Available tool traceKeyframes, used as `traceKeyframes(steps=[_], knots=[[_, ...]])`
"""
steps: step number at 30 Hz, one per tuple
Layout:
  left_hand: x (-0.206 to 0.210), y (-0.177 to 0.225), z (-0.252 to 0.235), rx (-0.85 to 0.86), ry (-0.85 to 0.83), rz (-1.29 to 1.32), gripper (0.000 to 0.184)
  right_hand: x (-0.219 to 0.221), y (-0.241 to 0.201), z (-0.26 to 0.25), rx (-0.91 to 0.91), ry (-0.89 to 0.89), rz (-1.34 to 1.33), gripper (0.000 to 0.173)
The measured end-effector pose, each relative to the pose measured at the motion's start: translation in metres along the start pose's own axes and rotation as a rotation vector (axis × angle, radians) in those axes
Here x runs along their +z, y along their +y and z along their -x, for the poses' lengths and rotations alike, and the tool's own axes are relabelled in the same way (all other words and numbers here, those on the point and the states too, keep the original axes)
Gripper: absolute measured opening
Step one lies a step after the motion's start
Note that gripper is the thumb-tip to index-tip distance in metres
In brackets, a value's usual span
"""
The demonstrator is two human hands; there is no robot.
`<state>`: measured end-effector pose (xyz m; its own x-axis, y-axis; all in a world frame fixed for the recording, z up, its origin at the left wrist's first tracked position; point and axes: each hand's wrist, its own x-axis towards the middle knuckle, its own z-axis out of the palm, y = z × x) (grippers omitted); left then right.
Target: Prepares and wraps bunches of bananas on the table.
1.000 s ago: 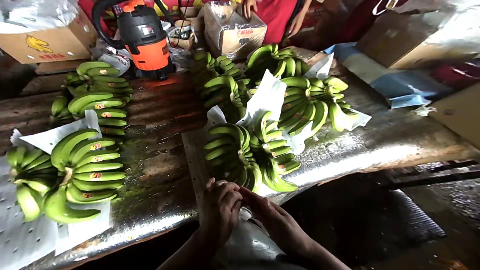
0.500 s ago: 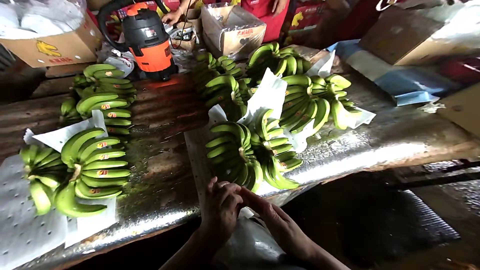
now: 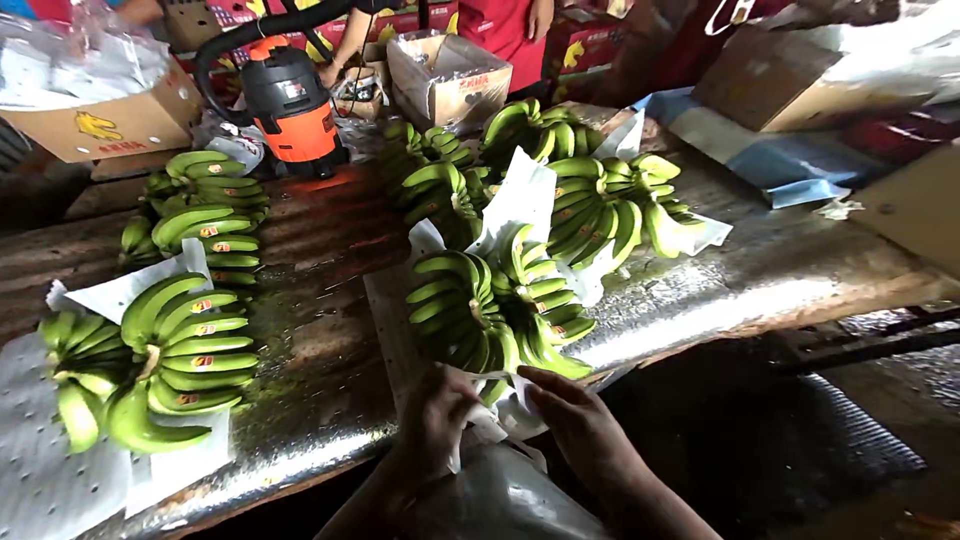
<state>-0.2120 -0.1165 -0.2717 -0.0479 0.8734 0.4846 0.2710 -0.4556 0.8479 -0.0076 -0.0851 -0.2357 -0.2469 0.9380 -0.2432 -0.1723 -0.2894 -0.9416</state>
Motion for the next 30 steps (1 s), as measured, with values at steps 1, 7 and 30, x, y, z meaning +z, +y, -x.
traceKeyframes(steps=[1, 7, 30], knots=[[-0.002, -0.001, -0.012, -0.208, 0.079, 0.117, 0.016, -0.006, -0.002, 0.002, 0.001, -0.005, -0.04, 0.024], [0.001, -0.086, -0.086, -0.819, 0.394, 0.236, 0.018, -0.049, -0.029, 0.02, -0.041, -0.656, -0.368, 0.044], [0.022, 0.003, -0.062, -0.027, -0.387, -0.341, 0.021, -0.018, -0.005, -0.01, -0.137, -0.209, 0.391, 0.059]])
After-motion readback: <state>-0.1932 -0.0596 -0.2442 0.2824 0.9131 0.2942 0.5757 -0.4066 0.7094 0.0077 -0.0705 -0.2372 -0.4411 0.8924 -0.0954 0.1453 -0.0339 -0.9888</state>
